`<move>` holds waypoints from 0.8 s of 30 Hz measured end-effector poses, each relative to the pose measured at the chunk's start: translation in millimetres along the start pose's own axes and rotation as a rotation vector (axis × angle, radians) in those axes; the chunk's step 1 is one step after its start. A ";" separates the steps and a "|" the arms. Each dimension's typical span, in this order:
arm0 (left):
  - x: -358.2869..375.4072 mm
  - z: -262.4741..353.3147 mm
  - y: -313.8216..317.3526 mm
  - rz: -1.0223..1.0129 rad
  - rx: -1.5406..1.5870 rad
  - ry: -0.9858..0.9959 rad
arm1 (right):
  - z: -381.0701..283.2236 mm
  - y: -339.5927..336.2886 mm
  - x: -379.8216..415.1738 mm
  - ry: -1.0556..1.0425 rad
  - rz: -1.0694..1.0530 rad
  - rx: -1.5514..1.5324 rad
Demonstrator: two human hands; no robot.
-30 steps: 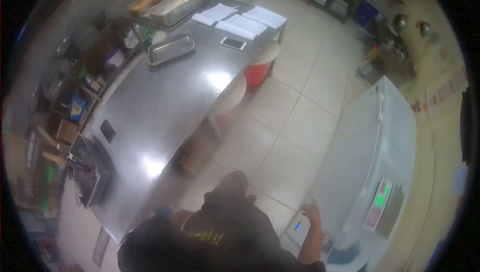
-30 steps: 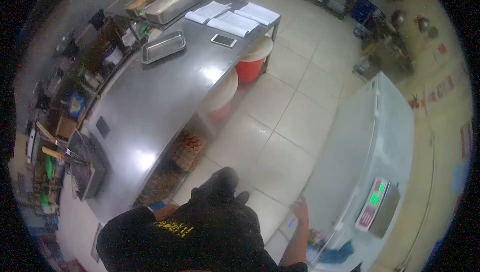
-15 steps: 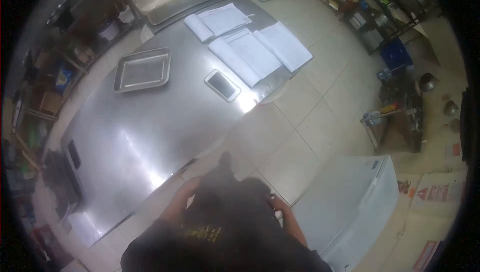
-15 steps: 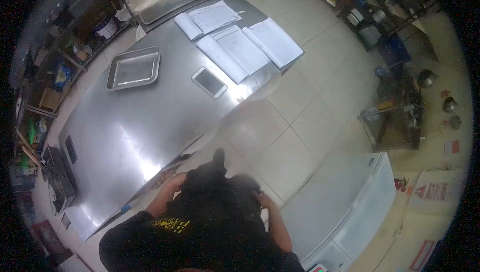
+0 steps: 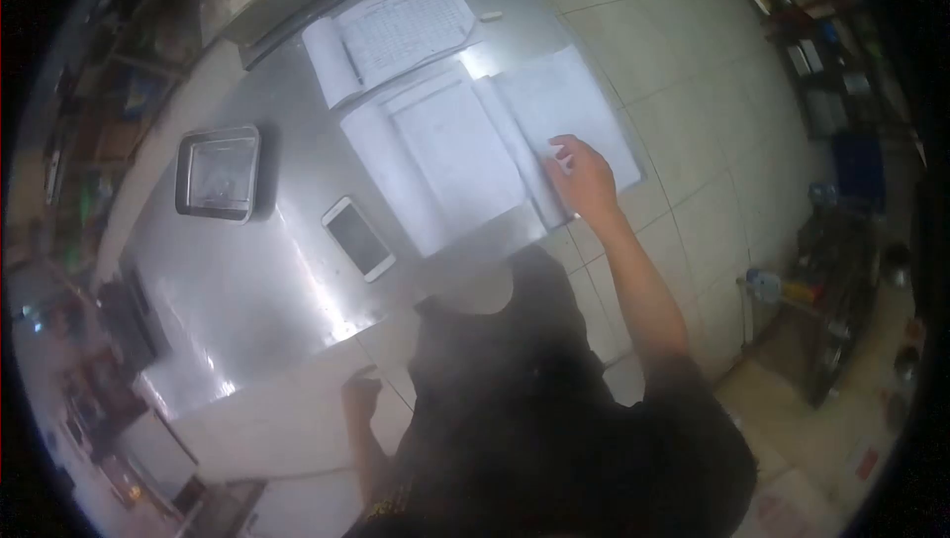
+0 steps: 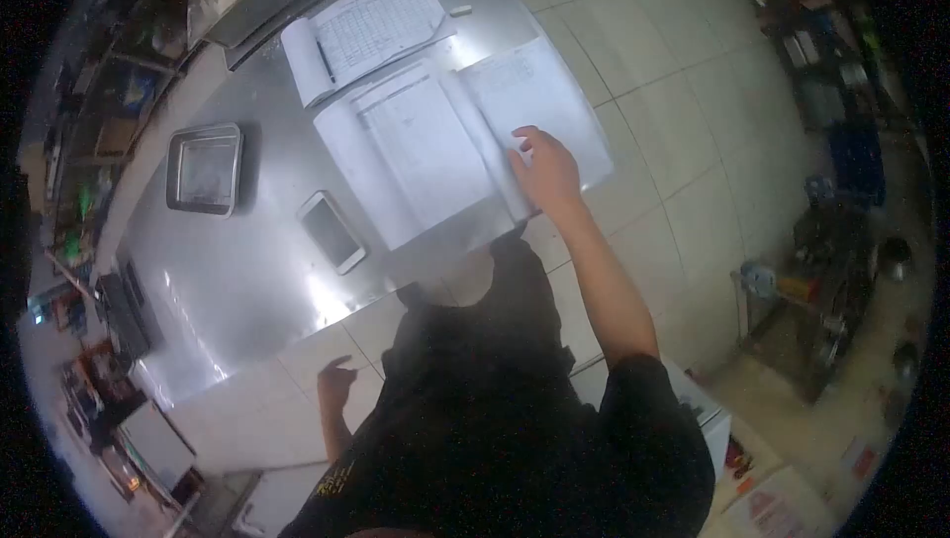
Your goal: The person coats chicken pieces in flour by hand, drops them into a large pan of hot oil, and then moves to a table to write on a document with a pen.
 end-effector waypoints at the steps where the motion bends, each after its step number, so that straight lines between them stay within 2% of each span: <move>1: 10.5 12.3 21.1 0.024 0.011 0.023 | 5.9 4.7 -22.3 0.025 -0.097 0.001; 2: 25.1 48.0 37.4 0.109 0.016 0.020 | 11.0 11.5 -37.4 0.049 -0.196 0.003; 3: 35.0 74.2 58.6 0.065 0.055 0.100 | 14.4 17.4 -48.7 0.048 -0.262 0.023; 5: 55.2 91.5 97.4 0.020 -0.005 -0.245 | 22.2 31.4 -63.5 0.052 -0.384 0.065; 8: 83.9 122.8 130.3 -0.011 0.163 -0.446 | 25.0 42.4 -65.1 -0.040 -0.422 0.026; 11: 104.1 133.4 155.4 0.147 0.536 -0.298 | 30.9 44.4 -65.0 -0.111 -0.434 -0.025; 17: 120.9 159.6 169.2 0.285 0.382 -0.550 | 28.0 46.4 -71.6 -0.156 -0.475 0.015; 20: 121.3 169.4 177.9 0.348 0.552 -0.378 | 28.5 48.6 -75.4 -0.192 -0.489 0.081; 24: 123.4 191.1 183.4 0.301 0.279 -0.292 | 27.6 50.2 -68.6 -0.349 -0.388 0.217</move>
Point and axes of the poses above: each hand's wrist, its own x-axis away from the middle knuckle, its own y-axis out of the palm, z = x × y, the point moved 8 cm from there along -x, towards the middle knuckle, and after that the axes turned 1 degree about -y, right-handed, at the moved point
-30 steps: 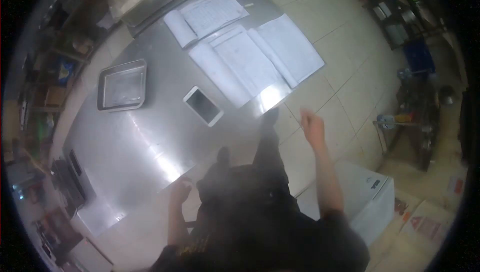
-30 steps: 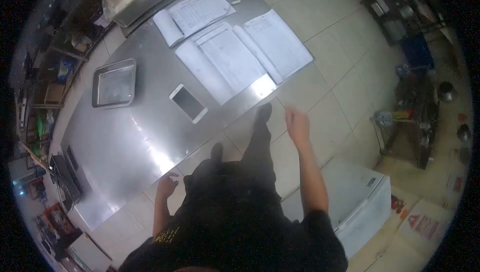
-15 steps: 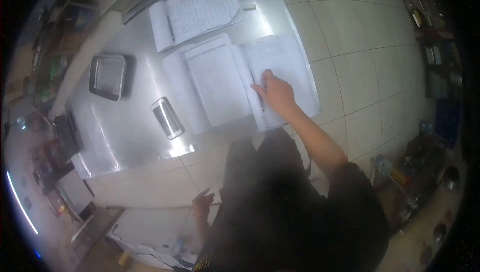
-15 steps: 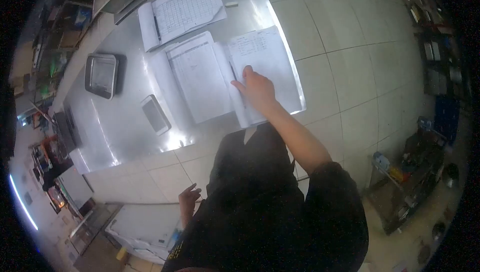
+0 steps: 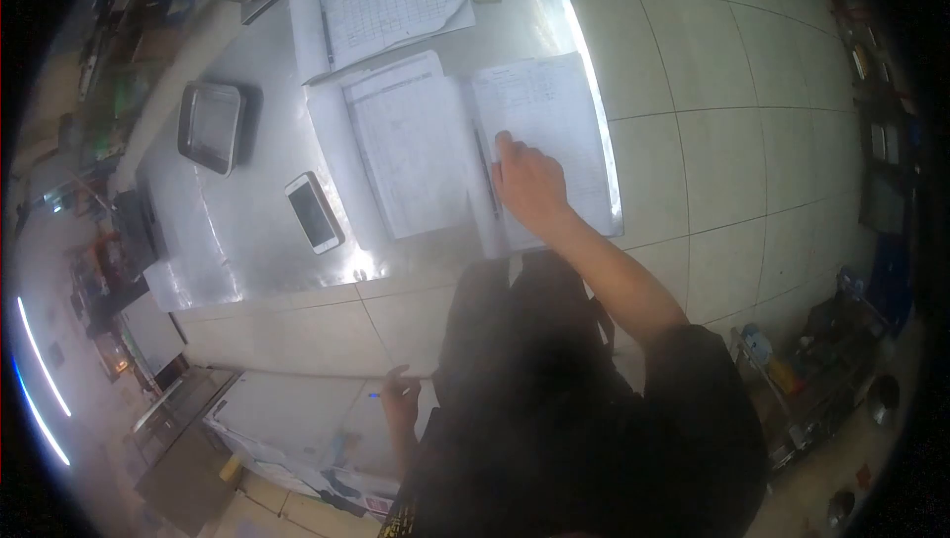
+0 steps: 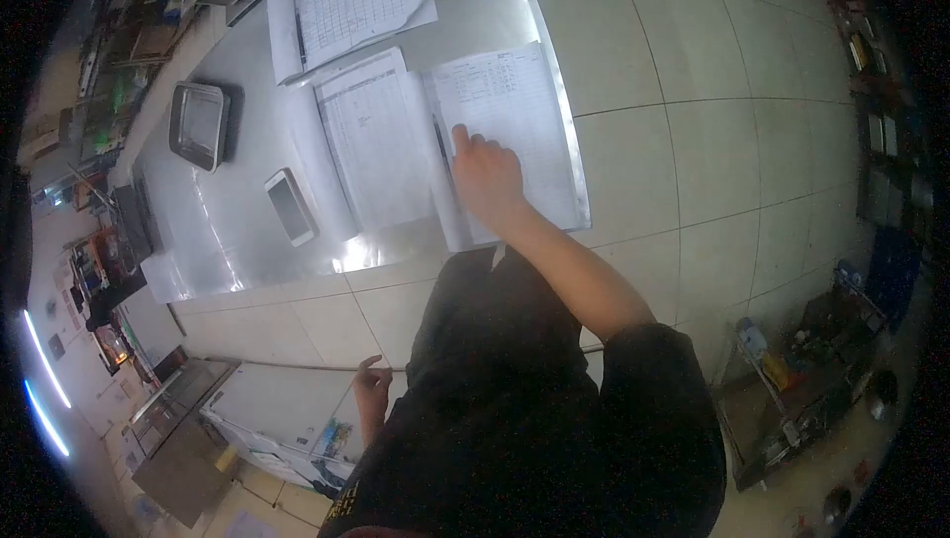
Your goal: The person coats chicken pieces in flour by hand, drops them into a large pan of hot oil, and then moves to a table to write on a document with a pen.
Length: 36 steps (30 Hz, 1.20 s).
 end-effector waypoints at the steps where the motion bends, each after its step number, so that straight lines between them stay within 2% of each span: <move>1: -1.3 -17.4 4.3 -0.034 -0.026 0.050 | -2.0 -0.4 2.2 -0.023 0.015 -0.024; 2: -1.0 -26.1 7.1 -0.069 -0.053 0.101 | -8.0 -3.0 5.1 -0.045 0.030 -0.049; 5: 13.1 -5.0 11.8 -0.080 0.066 -0.298 | -9.7 -2.4 2.2 -0.038 0.005 -0.090; 7: 9.8 -33.1 17.8 -0.097 0.134 -0.170 | -9.4 -2.1 -1.2 -0.011 -0.021 -0.078; 8: 8.9 -23.1 18.4 -0.105 0.167 -0.106 | -9.9 -3.8 -1.8 0.003 -0.028 -0.057; 11: 16.9 -20.3 18.2 -0.011 0.297 -0.338 | -13.6 -5.6 -3.5 0.004 0.002 -0.003; 14: 25.6 -45.1 12.9 0.111 0.198 -0.391 | -14.8 -0.1 -8.2 -0.011 -0.019 0.018; 17: 30.0 -71.6 12.2 0.139 0.290 -0.359 | -12.3 2.0 -7.2 -0.008 -0.062 0.017; 20: 27.4 -79.8 13.3 0.120 0.183 -0.135 | -12.0 4.2 -3.2 -0.030 -0.048 0.035; 21: 27.5 -88.8 15.1 0.105 0.177 -0.156 | -12.5 4.0 -3.4 -0.044 -0.036 0.046; 23: 29.1 -102.5 19.3 0.074 0.162 -0.198 | -2.8 -0.8 -4.3 -0.042 -0.092 -0.137; 26: 39.0 -51.6 18.9 0.050 0.285 -0.358 | 14.2 -13.1 -8.3 -0.048 -0.057 -0.231; 28: 40.8 -73.0 27.3 -0.025 0.097 -0.100 | 13.7 -20.5 -7.0 -0.035 -0.037 -0.185; 30: 42.5 -78.4 31.9 -0.077 0.036 -0.021 | -0.1 -25.7 -5.3 0.000 -0.046 -0.096; 33: 51.1 -86.2 31.3 -0.093 0.172 -0.261 | -18.2 -12.2 -4.3 -0.136 -0.112 -0.014; 35: 51.5 -83.6 28.8 -0.079 0.294 -0.496 | -16.1 -4.3 -6.7 -0.257 -0.139 0.049; 36: 50.1 -89.8 28.8 -0.066 0.319 -0.482 | -13.4 -2.6 -8.7 -0.319 -0.152 0.082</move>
Point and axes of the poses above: each hand's wrist, its own x-axis away from the middle knuckle, its own y-axis out of the palm, z = x × y, the point moved 8 cm from there along -x, towards the middle knuckle, and after that the axes turned 1 degree about -y, right-handed, at the moved point
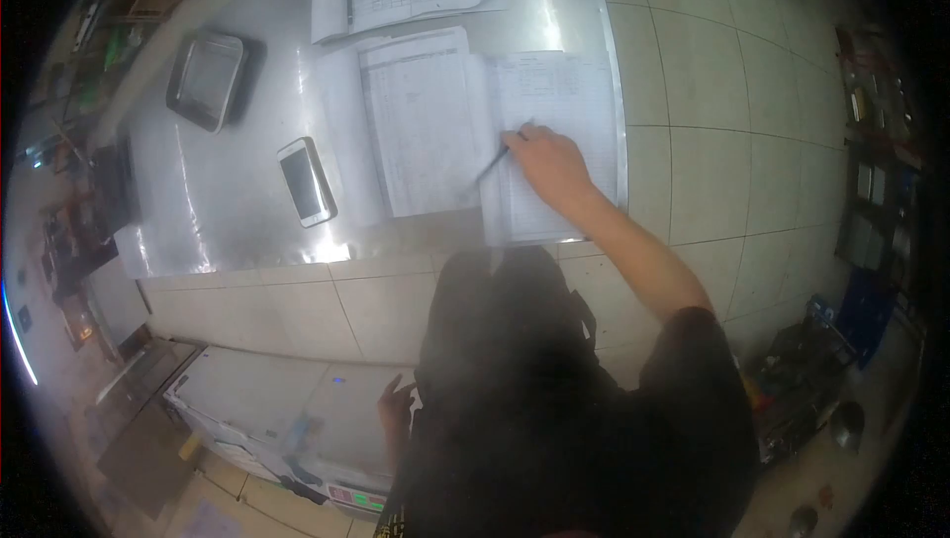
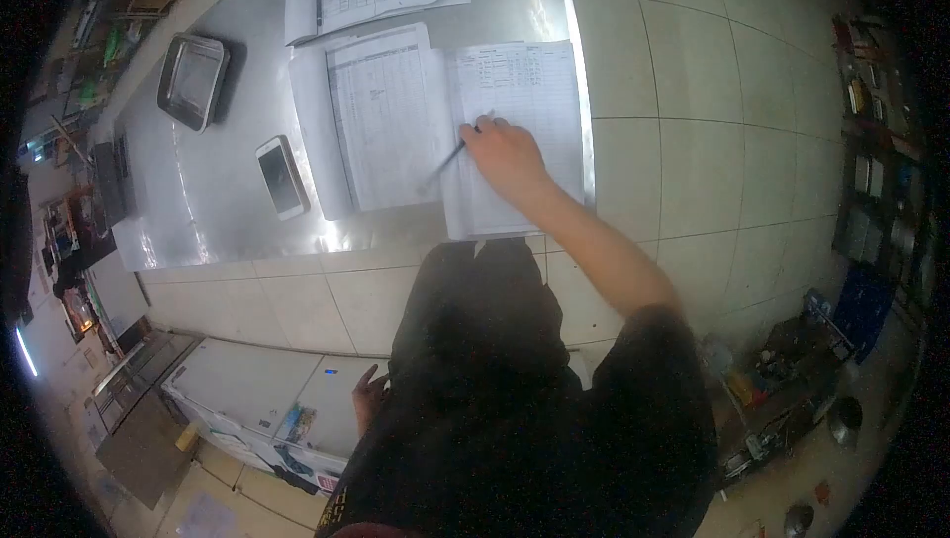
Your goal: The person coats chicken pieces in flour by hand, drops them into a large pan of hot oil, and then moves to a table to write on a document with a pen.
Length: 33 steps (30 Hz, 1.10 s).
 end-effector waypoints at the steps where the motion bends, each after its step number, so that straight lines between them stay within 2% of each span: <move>1: -5.5 -10.1 -1.0 0.004 0.028 0.014 | 4.7 -2.7 1.1 -0.032 0.030 0.010; 3: -3.8 -9.7 -0.4 0.042 0.090 0.013 | 11.3 -14.7 3.1 -0.100 0.087 0.032; 6: 1.1 -13.7 -3.5 0.148 0.144 -0.020 | 29.2 -48.4 -2.1 -0.084 0.325 -0.273; 9: 2.0 -24.6 -11.0 0.203 0.105 -0.016 | 65.1 -26.8 -23.9 0.210 0.344 -0.864; 10: 0.8 -24.6 -14.6 0.193 0.102 -0.003 | 55.6 -34.3 -30.6 0.244 0.488 -1.097; 14: 13.3 -8.3 -17.0 0.254 -0.080 0.084 | 60.8 1.8 -52.0 0.220 0.446 -0.966; 16: 18.4 5.7 -8.5 0.105 -0.444 0.367 | 64.0 11.6 -53.9 0.332 0.456 -1.033; 18: 29.6 7.4 -1.9 0.040 -0.576 0.453 | 62.0 13.4 -54.5 0.380 0.434 -1.043; 21: 44.1 16.0 11.9 0.011 -0.465 0.337 | 64.1 4.5 -54.4 0.397 0.377 -0.986; 22: 56.9 45.2 19.3 -0.034 -0.453 0.312 | 63.4 2.9 -55.1 0.422 0.357 -0.990; 24: 60.3 42.9 18.5 0.005 -0.203 0.112 | 63.8 5.4 -54.9 0.444 0.356 -1.000; 25: 56.1 20.2 15.4 0.085 0.038 -0.061 | 65.8 7.3 -54.2 0.441 0.375 -1.004; 27: 56.3 11.0 15.9 0.122 0.102 -0.157 | 67.8 10.0 -54.1 0.441 0.392 -0.992; 29: 53.3 28.4 18.0 0.036 -0.251 0.002 | 69.6 10.5 -54.1 0.445 0.391 -0.957; 32: 37.7 -19.9 11.0 -0.052 -0.314 0.072 | 67.3 6.2 -56.1 0.416 0.411 -0.970; 33: 29.0 -43.1 8.8 -0.079 -0.247 0.146 | 67.1 6.5 -56.6 0.418 0.407 -0.973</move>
Point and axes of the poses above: each hand's wrist, its own x-axis away from the middle knuckle, its own y-axis out of the palm, z = x × y, the point moved 8 cm from there along -x, towards the middle knuckle, and after that the axes turned 1 degree about -y, right-handed, at the moved point
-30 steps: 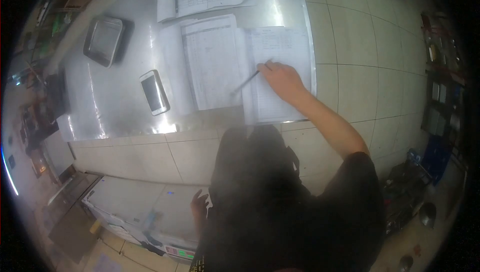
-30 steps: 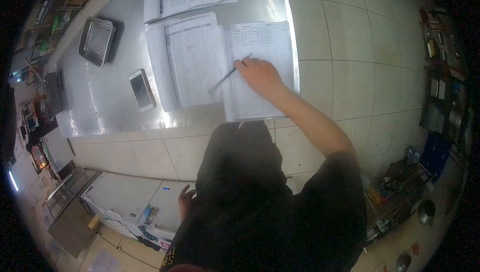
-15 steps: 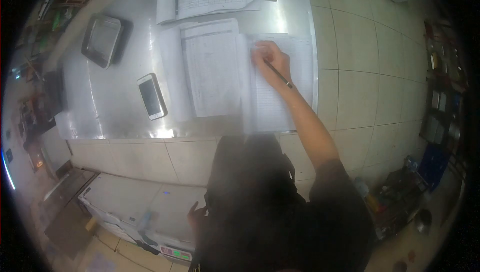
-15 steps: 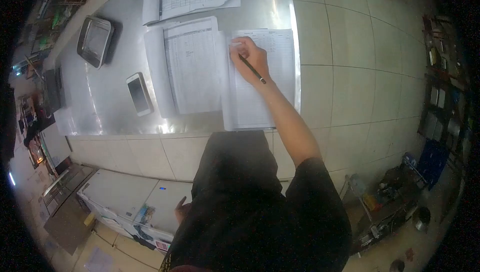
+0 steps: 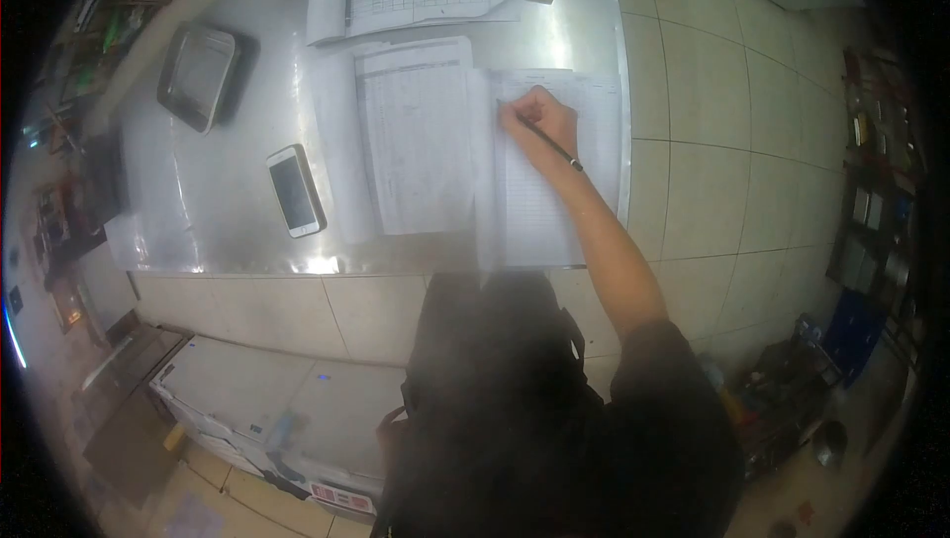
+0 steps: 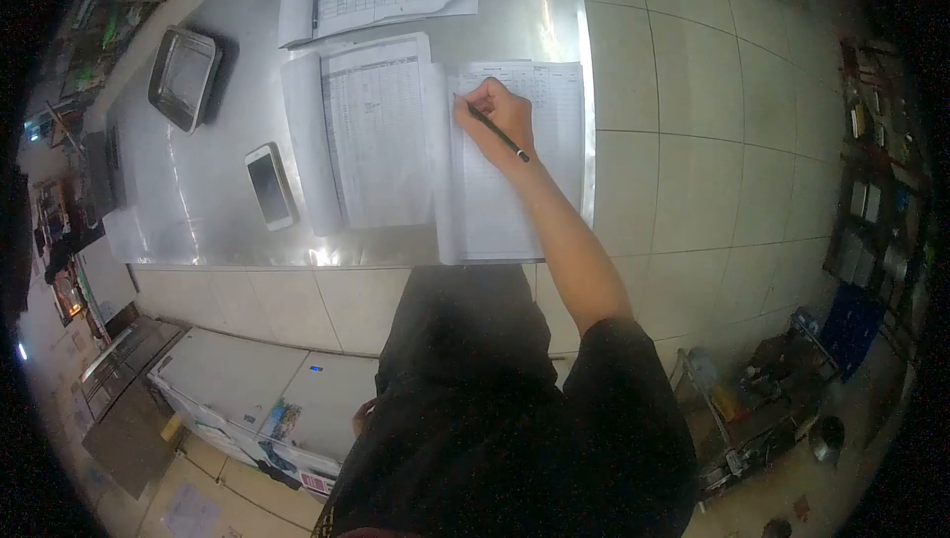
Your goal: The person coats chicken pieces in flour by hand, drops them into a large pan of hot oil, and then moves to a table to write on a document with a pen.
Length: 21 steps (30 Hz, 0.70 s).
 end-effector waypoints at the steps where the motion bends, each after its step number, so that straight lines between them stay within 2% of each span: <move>1: -5.8 -27.1 5.3 -0.013 0.066 0.077 | 0.2 0.2 -0.1 0.005 -0.004 -0.001; 3: -3.5 -22.5 11.4 -0.048 0.003 0.060 | 2.4 0.9 -0.4 0.035 -0.024 0.018; 5: 10.4 41.8 13.1 -0.093 -0.254 -0.129 | 6.5 1.9 -2.4 0.085 -0.055 0.060; 8: 12.7 57.9 16.8 -0.114 -0.146 0.019 | 5.4 1.6 -3.5 0.074 -0.071 0.042; 11: 12.8 50.6 17.3 -0.033 0.062 -0.160 | 5.2 1.8 -1.1 0.064 -0.053 0.030; 14: 15.0 69.1 18.4 -0.059 -0.179 0.179 | 6.5 2.8 -2.9 -0.003 -0.027 -0.010; 17: 14.3 38.7 17.1 0.016 0.202 -0.191 | 7.2 1.7 -2.9 0.021 -0.009 0.029; 20: 26.7 95.8 14.9 -0.051 0.001 -0.446 | 4.6 1.2 -1.5 0.005 0.006 0.007; 21: 18.0 53.5 17.7 -0.111 -0.038 -0.360 | 5.4 0.0 -0.6 0.007 0.007 0.009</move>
Point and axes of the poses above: each hand's wrist, its own x-axis away from the middle knuckle, its own y-axis out of the palm, z = x × y, the point moved 8 cm from there along -x, towards the middle knuckle, and after that the axes turned 1 degree about -y, right-handed, at the moved point
